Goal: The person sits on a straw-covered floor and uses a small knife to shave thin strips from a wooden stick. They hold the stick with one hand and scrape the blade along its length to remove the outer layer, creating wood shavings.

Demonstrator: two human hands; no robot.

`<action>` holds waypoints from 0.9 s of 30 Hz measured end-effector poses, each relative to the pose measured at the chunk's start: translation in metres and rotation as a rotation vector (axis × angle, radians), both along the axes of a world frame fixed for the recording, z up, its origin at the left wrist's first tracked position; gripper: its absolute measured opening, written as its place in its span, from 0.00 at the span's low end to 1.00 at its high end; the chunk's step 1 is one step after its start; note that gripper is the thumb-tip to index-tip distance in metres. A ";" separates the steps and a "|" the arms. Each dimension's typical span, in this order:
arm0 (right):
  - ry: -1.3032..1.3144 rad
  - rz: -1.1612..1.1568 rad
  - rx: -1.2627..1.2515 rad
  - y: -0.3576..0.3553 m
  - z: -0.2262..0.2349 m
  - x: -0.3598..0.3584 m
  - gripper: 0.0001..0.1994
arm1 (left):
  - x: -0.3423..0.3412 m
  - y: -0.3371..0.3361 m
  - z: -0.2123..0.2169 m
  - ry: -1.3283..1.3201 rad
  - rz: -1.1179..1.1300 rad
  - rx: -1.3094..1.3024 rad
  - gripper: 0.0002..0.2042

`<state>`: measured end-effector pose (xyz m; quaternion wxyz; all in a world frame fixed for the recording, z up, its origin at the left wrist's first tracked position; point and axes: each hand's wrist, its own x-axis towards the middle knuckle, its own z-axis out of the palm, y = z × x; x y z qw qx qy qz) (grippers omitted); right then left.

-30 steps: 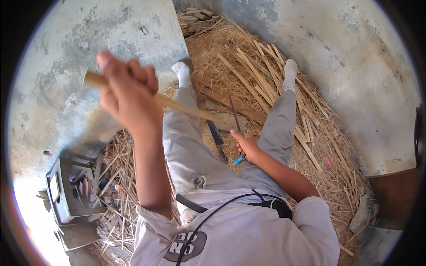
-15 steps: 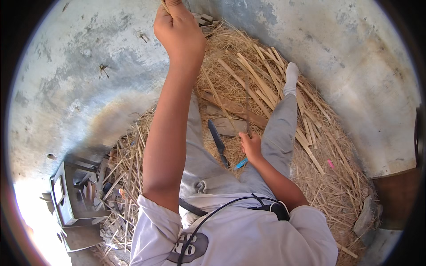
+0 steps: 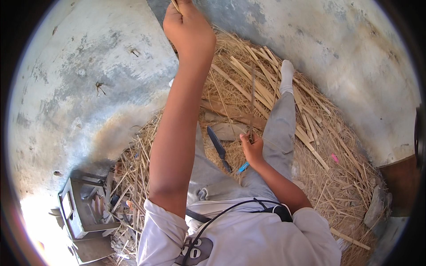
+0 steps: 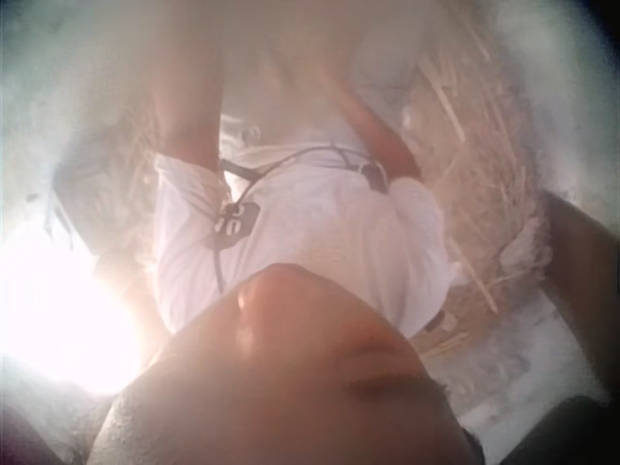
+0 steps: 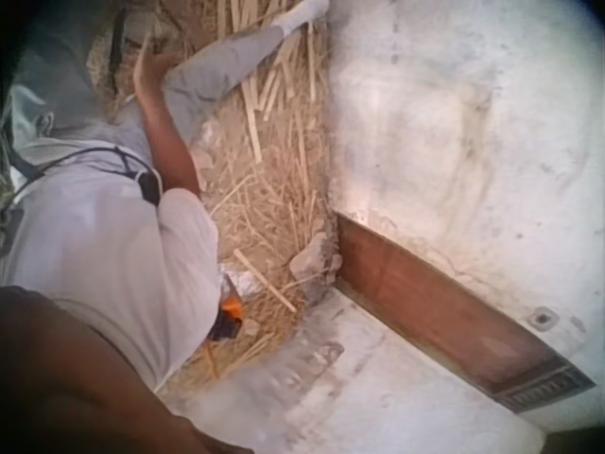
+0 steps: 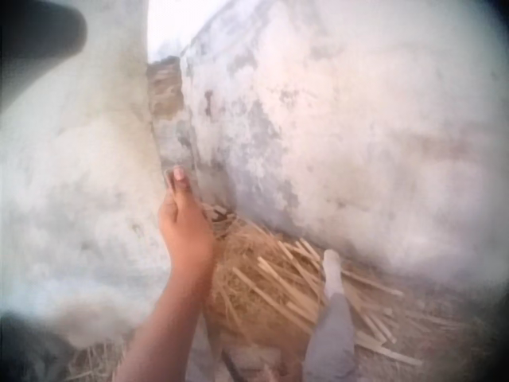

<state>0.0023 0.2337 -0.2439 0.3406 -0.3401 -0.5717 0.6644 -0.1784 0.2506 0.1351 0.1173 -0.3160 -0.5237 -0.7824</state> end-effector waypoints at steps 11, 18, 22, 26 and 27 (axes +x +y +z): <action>-0.111 -0.034 0.065 0.012 0.009 -0.001 0.19 | 0.003 0.011 0.003 0.039 -0.028 0.039 0.28; -0.579 0.436 -0.021 0.022 -0.044 0.011 0.16 | -0.004 0.021 0.001 0.035 0.019 -0.013 0.29; -0.453 0.280 0.193 0.013 -0.004 0.007 0.15 | -0.023 0.010 -0.001 0.048 0.036 -0.030 0.29; -0.046 0.123 0.194 0.000 0.002 0.007 0.18 | -0.023 -0.002 -0.001 -0.001 0.026 -0.016 0.29; 0.041 0.089 0.166 0.000 -0.004 0.006 0.20 | -0.018 -0.001 -0.001 -0.013 0.037 -0.020 0.29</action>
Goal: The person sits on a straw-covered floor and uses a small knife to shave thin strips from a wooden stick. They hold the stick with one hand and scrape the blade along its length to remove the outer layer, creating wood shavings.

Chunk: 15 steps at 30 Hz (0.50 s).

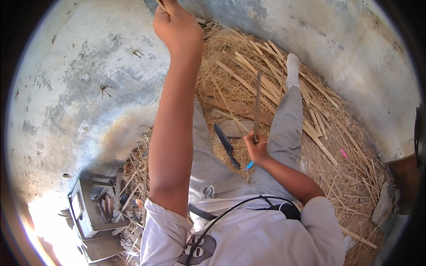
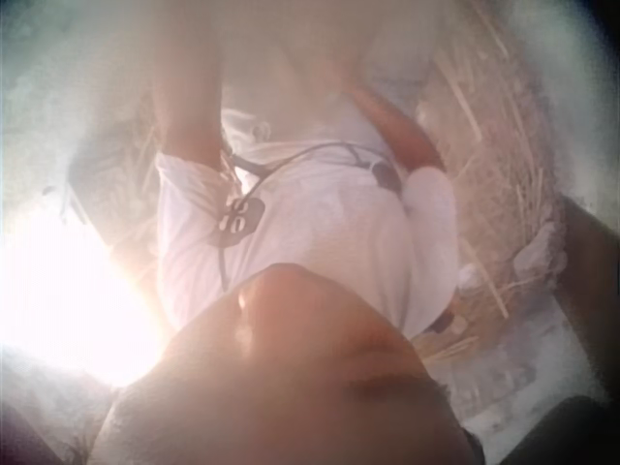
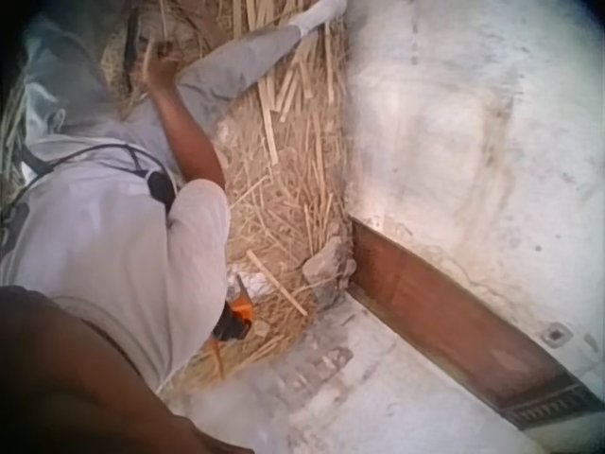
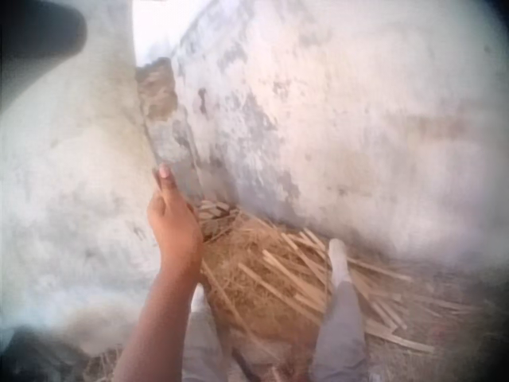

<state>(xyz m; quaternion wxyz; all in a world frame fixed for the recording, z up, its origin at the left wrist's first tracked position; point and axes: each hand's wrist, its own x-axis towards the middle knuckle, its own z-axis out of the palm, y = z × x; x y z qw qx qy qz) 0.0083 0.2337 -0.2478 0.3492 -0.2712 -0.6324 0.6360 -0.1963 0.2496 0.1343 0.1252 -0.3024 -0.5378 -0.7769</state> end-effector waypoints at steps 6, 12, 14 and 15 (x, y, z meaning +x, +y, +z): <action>-0.615 0.213 -0.264 0.011 -0.031 0.000 0.16 | -0.009 0.009 0.000 0.005 0.007 0.029 0.30; 0.016 0.079 -0.005 0.002 0.011 -0.005 0.11 | -0.005 -0.011 -0.004 -0.018 0.020 0.022 0.31; -0.128 0.108 0.052 0.004 -0.023 0.001 0.11 | 0.001 -0.003 0.003 0.033 0.026 -0.001 0.30; -0.191 0.120 0.075 0.005 -0.038 0.000 0.11 | 0.004 0.000 0.005 0.052 0.039 -0.050 0.29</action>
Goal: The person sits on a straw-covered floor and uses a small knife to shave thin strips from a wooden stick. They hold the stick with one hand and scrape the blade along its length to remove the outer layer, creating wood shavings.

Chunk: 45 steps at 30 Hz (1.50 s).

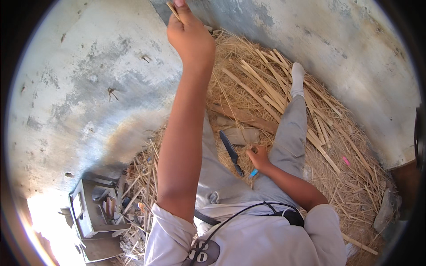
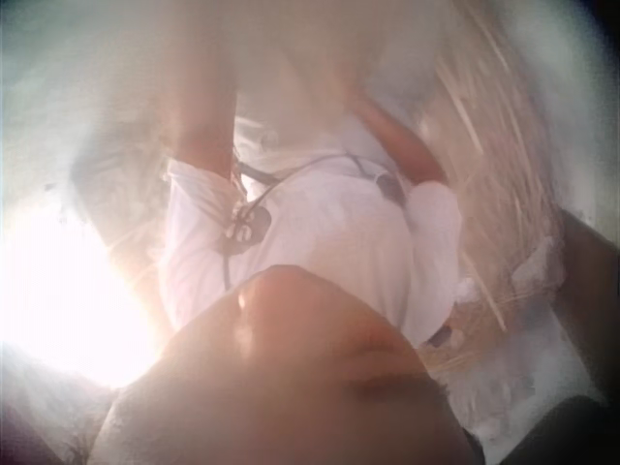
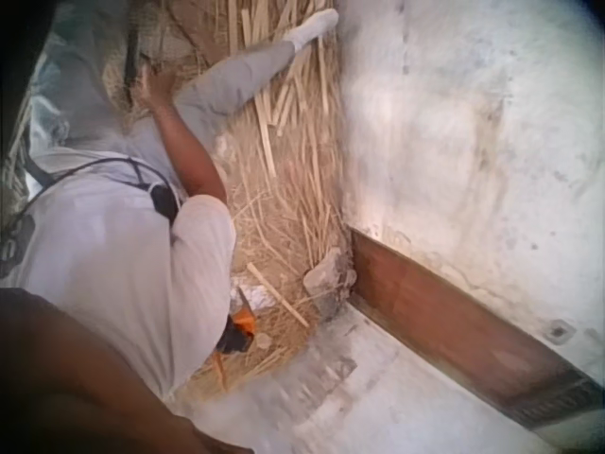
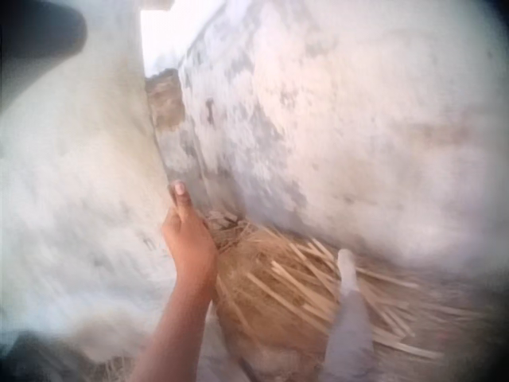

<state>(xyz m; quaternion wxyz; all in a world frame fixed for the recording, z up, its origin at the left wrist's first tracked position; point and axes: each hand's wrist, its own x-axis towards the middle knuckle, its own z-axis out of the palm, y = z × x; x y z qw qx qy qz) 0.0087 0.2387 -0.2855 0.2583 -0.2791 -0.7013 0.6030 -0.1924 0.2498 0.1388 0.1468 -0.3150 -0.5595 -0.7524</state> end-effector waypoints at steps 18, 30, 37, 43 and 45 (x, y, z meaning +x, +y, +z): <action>-0.388 0.108 -0.613 -0.011 0.001 -0.007 0.13 | -0.032 -0.015 -0.005 -0.018 0.004 0.056 0.27; -0.406 0.240 -0.703 -0.014 0.010 -0.011 0.15 | -0.032 -0.027 0.000 -0.230 -0.013 0.127 0.28; -0.732 0.240 -0.135 0.004 0.009 -0.017 0.17 | -0.033 -0.073 0.000 -0.218 -0.443 0.067 0.27; -0.856 0.112 0.296 -0.002 -0.059 -0.014 0.24 | -0.024 -0.146 0.011 0.038 -0.127 0.253 0.24; -0.834 0.101 0.301 -0.006 -0.047 -0.013 0.23 | -0.006 -0.194 0.021 0.093 0.122 0.403 0.25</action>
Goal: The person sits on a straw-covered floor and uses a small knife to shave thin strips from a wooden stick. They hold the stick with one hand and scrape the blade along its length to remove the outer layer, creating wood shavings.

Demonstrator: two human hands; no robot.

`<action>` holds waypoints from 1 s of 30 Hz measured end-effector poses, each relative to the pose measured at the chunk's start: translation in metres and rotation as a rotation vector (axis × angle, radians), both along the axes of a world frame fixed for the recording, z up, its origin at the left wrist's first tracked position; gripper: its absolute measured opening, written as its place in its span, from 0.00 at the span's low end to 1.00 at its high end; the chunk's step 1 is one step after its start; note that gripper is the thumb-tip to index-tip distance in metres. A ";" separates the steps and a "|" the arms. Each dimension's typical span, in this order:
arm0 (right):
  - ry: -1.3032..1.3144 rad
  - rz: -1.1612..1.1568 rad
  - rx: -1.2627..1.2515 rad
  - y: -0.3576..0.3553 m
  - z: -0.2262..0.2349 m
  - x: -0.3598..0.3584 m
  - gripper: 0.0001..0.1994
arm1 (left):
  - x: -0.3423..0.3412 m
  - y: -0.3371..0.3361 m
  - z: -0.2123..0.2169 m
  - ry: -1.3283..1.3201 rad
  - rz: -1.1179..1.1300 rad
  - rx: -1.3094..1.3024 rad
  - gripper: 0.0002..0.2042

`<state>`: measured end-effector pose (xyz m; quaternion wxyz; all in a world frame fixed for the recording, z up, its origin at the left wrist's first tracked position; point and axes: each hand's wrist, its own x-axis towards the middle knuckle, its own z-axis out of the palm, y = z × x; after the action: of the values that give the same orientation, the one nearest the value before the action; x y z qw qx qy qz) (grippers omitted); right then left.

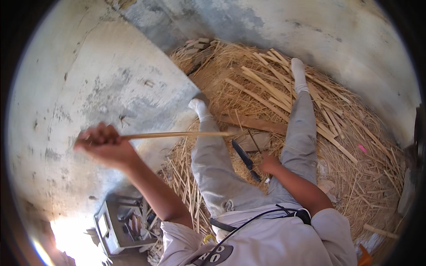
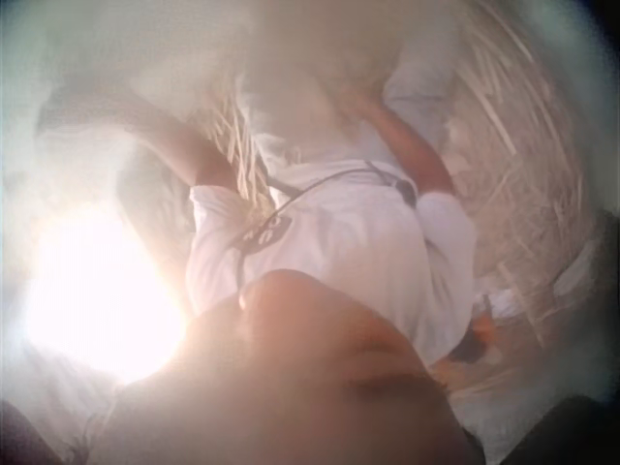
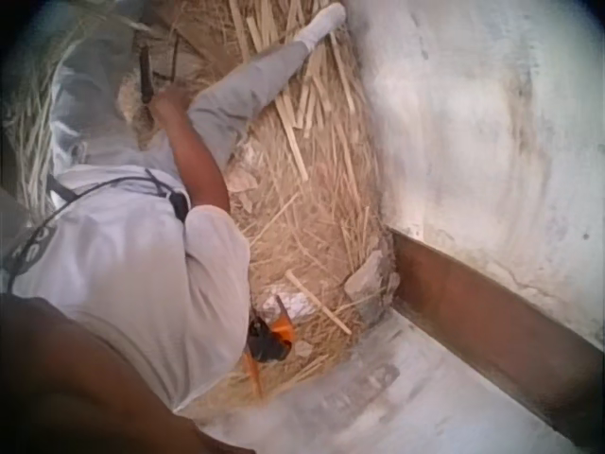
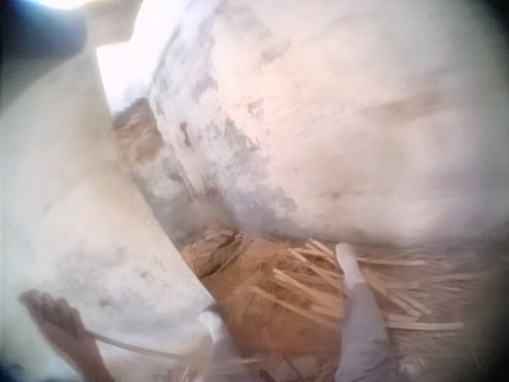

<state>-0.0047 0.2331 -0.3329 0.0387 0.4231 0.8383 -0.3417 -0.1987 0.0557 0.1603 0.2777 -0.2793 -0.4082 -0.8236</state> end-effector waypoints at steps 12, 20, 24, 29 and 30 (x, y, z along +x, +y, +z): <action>0.092 0.128 -0.345 0.021 0.055 0.009 0.18 | -0.015 -0.351 -0.227 -0.626 1.034 0.219 0.14; 0.109 0.085 -0.274 0.025 0.022 0.009 0.17 | 0.102 -0.385 -0.593 -1.631 0.399 -0.383 0.21; -0.025 0.140 -0.304 0.021 0.053 0.013 0.17 | 0.099 -0.277 -0.568 -0.944 0.531 -1.165 0.14; 0.093 0.238 0.022 0.003 0.047 0.014 0.19 | 0.060 -0.172 -0.383 -0.593 0.318 -1.053 0.14; 0.075 0.269 0.009 0.006 0.043 0.014 0.19 | 0.056 -0.149 -0.358 -0.614 0.221 -1.083 0.19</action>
<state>0.0092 0.2387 -0.2895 0.0508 0.2940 0.8899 -0.3451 -0.1423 -0.0936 -0.1981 0.0504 -0.0872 -0.8546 -0.5095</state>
